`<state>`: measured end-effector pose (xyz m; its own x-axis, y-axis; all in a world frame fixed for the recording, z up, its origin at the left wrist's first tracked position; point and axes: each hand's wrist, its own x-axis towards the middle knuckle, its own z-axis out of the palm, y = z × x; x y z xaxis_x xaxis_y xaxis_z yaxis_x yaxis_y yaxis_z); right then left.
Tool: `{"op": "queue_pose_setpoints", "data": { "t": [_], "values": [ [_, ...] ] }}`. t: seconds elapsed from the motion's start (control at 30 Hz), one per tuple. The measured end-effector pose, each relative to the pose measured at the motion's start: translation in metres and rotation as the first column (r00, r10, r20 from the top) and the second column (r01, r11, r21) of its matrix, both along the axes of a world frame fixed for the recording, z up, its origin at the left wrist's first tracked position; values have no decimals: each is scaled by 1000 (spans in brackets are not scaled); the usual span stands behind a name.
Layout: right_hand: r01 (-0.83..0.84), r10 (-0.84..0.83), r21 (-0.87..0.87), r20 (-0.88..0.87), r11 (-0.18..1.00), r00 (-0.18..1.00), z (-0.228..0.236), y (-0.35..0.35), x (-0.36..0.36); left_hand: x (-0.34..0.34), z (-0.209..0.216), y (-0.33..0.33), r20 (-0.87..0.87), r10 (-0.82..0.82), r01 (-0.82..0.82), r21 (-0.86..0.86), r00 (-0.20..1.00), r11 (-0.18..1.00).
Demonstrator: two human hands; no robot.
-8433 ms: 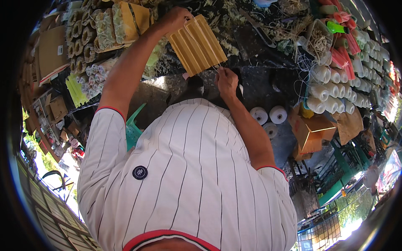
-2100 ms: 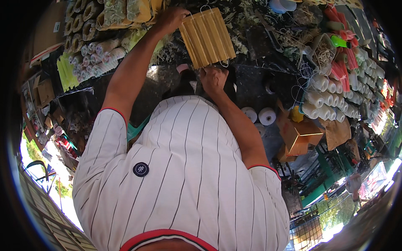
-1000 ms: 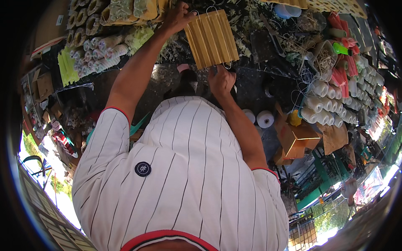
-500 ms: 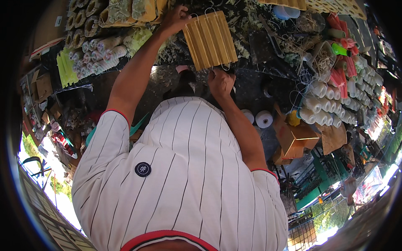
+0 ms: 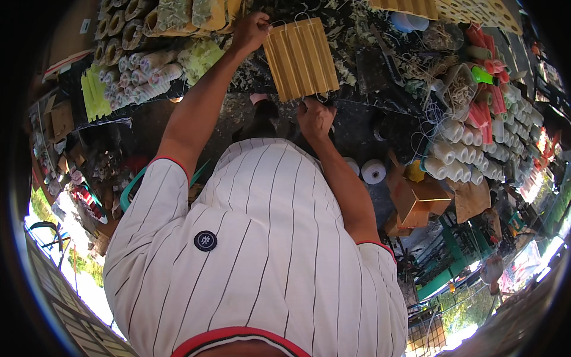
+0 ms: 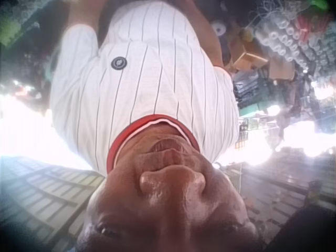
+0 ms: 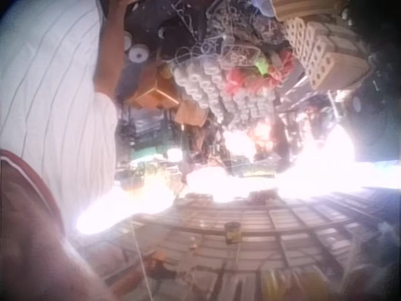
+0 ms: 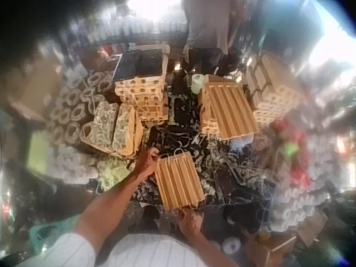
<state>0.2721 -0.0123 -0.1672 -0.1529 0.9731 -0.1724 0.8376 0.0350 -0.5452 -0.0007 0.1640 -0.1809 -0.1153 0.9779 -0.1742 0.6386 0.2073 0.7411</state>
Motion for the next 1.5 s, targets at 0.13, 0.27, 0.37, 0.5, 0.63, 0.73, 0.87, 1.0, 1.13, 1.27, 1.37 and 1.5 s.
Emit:
{"op": "queue_pose_setpoints", "data": {
  "t": [0.13,0.27,0.37,0.5,0.63,0.73,0.87,1.0,1.13,1.27,1.37,1.5],
  "values": [
    [9,-7,59,-23,998,1000,-2,-1,-2,2,0,0,-73,41,-40,6,997,999],
    [23,-20,86,-37,996,999,-1,1,-2,8,8,10,-46,43,-45,-56,998,997],
    [19,-17,92,-20,996,1000,0,2,-2,14,7,15,-124,19,-21,-16,992,1000],
    [1,2,96,-29,995,1000,7,4,-3,1,-18,17,-62,45,-42,44,997,998],
    [-8,9,65,-10,998,1000,6,5,-1,2,-13,13,67,53,-54,12,996,998],
    [-14,14,32,-2,999,1000,4,5,-1,6,-5,9,65,49,-53,59,997,997],
    [-26,26,0,0,1000,1000,8,7,-3,8,4,8,-50,45,-48,-54,998,997],
    [-17,17,-10,6,1000,1000,14,8,-4,-4,-3,-17,60,69,-66,-54,996,996],
    [-41,42,-27,12,999,999,11,8,-1,-10,-20,-27,114,79,-94,125,990,988],
    [-39,42,-77,34,996,999,12,3,4,-3,-19,-23,74,110,-114,55,991,992],
    [-51,55,-88,49,995,997,12,-9,20,0,-19,-23,75,142,-147,66,987,987],
    [-59,84,-238,96,969,992,32,-18,40,4,-14,-23,82,135,-141,64,987,988]
  ]
}}
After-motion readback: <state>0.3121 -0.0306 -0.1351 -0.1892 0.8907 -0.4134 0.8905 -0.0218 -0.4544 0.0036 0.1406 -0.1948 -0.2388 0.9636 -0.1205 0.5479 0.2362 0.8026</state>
